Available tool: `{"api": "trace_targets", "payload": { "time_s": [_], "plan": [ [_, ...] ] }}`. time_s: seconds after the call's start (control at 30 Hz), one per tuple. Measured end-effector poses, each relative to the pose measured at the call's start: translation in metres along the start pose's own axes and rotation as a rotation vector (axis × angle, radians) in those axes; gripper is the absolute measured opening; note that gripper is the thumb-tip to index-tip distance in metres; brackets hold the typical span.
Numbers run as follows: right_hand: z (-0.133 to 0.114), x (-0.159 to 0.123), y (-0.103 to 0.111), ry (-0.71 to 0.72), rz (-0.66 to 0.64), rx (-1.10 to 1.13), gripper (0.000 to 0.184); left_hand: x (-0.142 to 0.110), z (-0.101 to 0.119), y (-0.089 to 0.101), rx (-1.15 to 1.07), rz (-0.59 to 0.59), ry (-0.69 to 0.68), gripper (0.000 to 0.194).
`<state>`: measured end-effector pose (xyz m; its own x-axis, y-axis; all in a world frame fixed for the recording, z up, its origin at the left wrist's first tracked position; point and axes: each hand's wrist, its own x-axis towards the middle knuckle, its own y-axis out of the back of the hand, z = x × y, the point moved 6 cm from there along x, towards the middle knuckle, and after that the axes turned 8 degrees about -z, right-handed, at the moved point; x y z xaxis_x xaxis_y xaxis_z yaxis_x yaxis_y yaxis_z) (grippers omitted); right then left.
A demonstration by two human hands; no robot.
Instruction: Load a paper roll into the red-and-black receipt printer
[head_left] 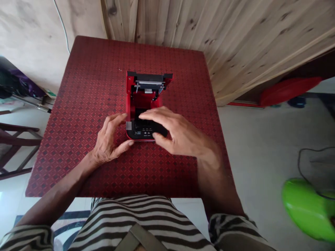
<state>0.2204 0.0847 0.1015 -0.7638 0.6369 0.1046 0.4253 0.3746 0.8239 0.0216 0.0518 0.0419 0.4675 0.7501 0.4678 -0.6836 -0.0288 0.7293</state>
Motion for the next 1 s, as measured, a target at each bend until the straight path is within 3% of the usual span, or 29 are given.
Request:
{"api": "trace_targets", "payload": {
  "time_s": [0.13, 0.27, 0.37, 0.47, 0.57, 0.73, 0.87, 1.0],
  "plan": [
    [-0.007, -0.009, -0.008, -0.026, 0.223, -0.072, 0.018, 0.03, -0.001, 0.027, 0.07, 0.079, 0.005, 0.067],
    [-0.011, -0.013, -0.017, -0.041, 0.368, -0.222, 0.008, 0.082, -0.006, 0.049, 0.128, 0.159, -0.004, 0.066],
    [-0.013, -0.015, -0.021, -0.038, 0.41, -0.289, 0.012, 0.119, -0.016, 0.047, 0.144, 0.112, 0.003, 0.061],
    [-0.016, -0.016, -0.024, -0.012, 0.405, -0.315, 0.017, 0.138, -0.025, 0.035, 0.061, 0.003, 0.013, 0.057],
    [-0.018, -0.02, -0.025, -0.008, 0.403, -0.343, 0.018, 0.132, -0.018, 0.029, 0.05, -0.059, -0.002, 0.054],
    [-0.022, -0.031, -0.027, -0.035, 0.396, -0.377, 0.026, 0.093, 0.005, 0.027, -0.011, -0.112, -0.033, 0.043],
    [-0.023, -0.035, -0.031, -0.057, 0.436, -0.369, 0.025, 0.062, 0.006, 0.014, -0.006, -0.178, -0.051, 0.042],
    [-0.026, -0.036, -0.032, -0.012, 0.502, -0.395, 0.02, 0.047, 0.003, 0.004, 0.025, -0.157, -0.176, 0.053]
  ]
}}
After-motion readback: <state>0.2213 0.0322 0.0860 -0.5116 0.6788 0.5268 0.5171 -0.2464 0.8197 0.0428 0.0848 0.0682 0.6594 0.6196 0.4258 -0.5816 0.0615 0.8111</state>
